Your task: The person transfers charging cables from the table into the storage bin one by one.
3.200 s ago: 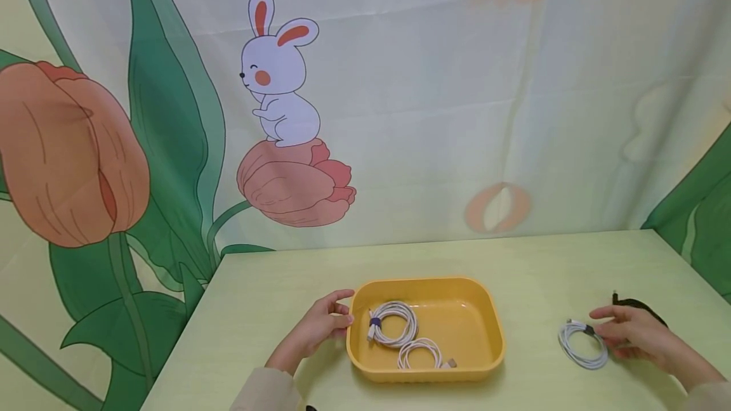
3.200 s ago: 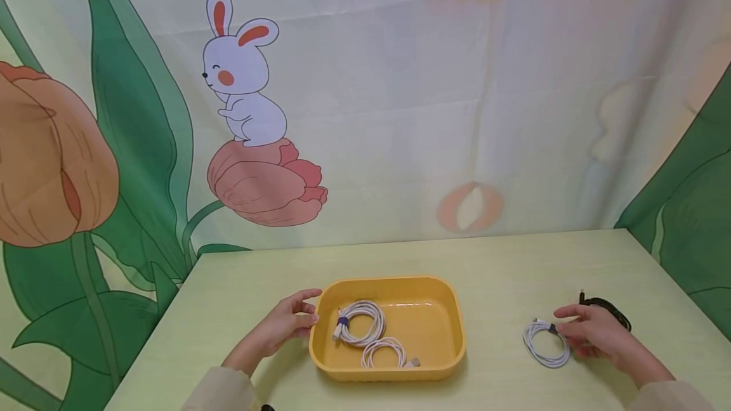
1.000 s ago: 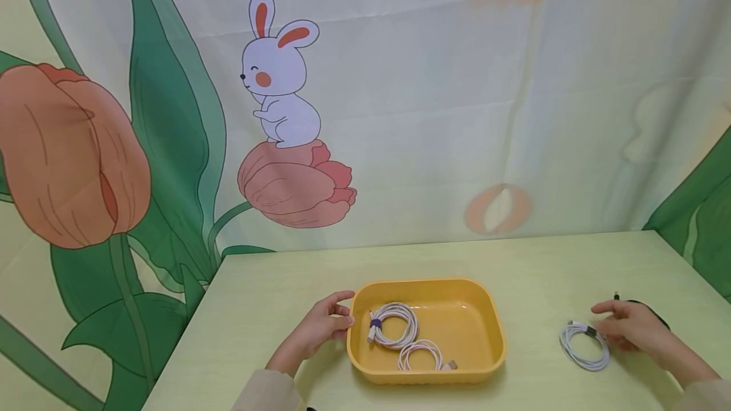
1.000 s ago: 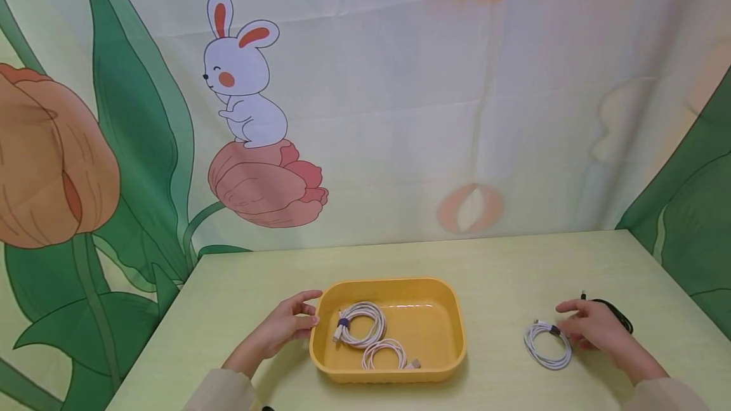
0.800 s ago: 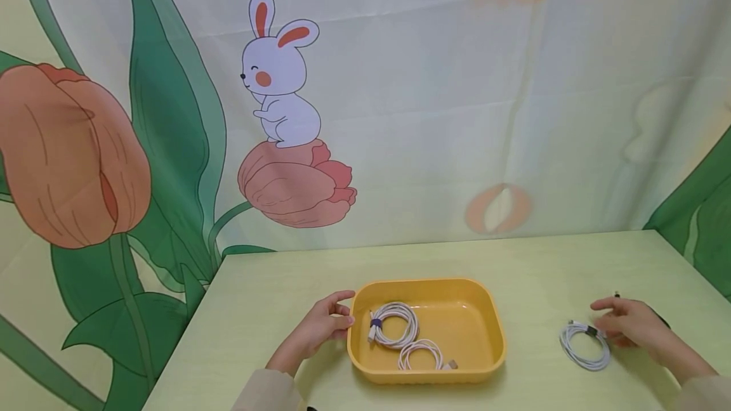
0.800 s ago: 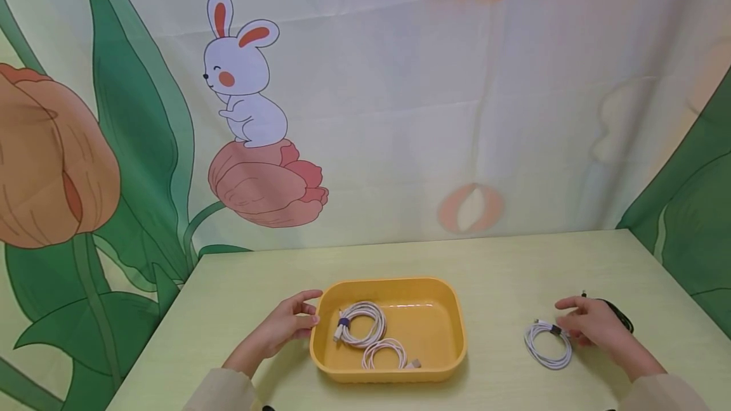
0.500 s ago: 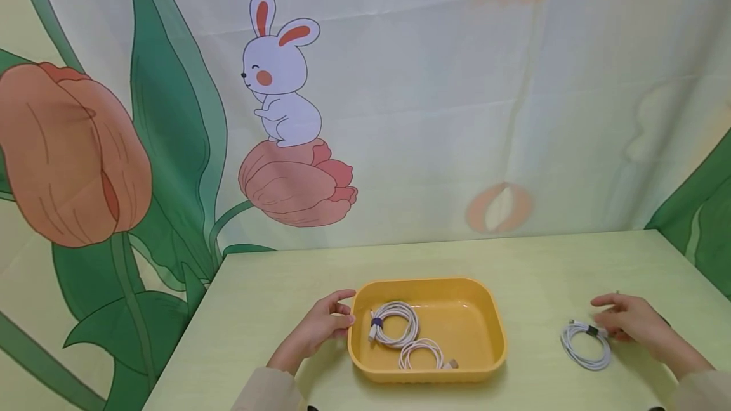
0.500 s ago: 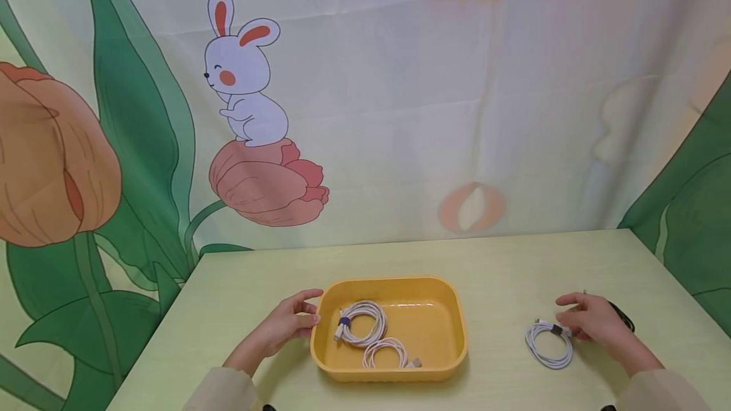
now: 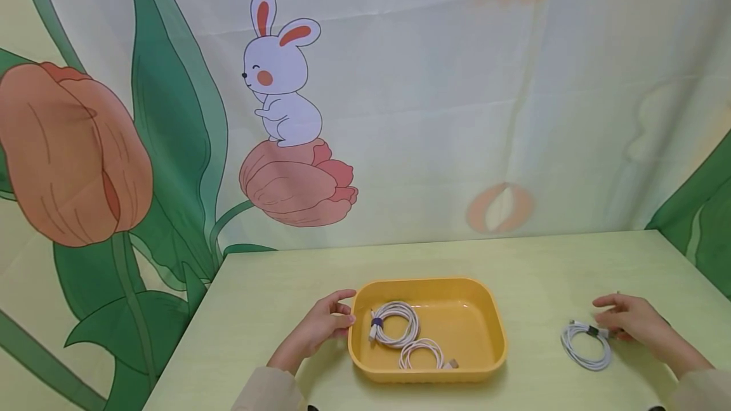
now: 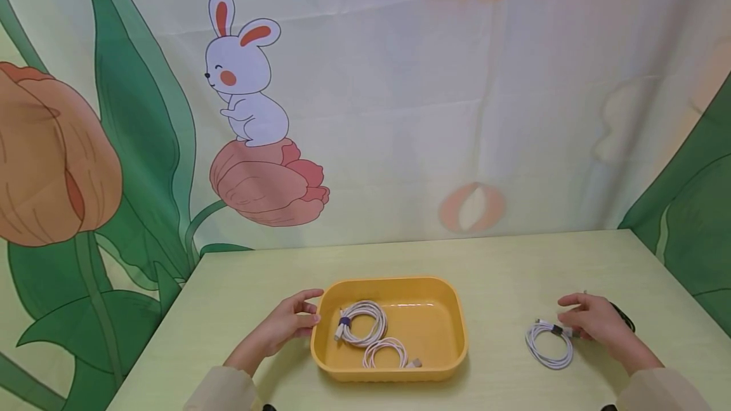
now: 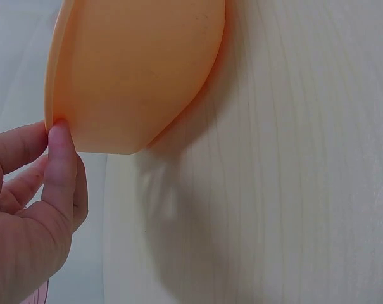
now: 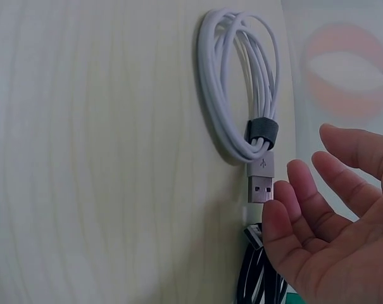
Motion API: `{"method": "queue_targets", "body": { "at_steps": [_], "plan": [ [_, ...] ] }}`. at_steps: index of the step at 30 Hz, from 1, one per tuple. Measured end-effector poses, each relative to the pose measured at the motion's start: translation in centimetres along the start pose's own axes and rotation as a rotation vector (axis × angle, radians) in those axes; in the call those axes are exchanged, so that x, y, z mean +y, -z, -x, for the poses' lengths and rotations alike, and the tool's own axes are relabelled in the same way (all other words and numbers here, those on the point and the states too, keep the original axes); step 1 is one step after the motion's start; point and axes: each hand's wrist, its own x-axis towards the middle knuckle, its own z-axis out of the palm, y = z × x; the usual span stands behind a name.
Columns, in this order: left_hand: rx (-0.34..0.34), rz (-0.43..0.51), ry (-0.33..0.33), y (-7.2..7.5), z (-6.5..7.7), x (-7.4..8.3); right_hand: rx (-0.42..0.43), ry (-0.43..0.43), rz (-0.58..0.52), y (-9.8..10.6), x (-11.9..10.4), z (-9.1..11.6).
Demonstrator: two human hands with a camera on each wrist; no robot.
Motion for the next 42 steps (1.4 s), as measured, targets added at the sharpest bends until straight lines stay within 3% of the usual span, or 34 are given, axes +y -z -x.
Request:
{"method": "queue_targets", "body": {
  "at_steps": [18,29,42],
  "plan": [
    [0.003,0.003,0.002,-0.1,-0.1,0.0,-0.013,0.001,0.053,-0.2,0.4,-0.1],
    [-0.005,0.014,-0.002,0.0,0.0,0.1,0.005,-0.005,0.031,-0.9,0.9,0.1],
    [-0.001,0.018,-0.007,-0.1,0.1,0.1,0.070,0.071,0.140,-1.8,1.3,0.4]
  ]
}}
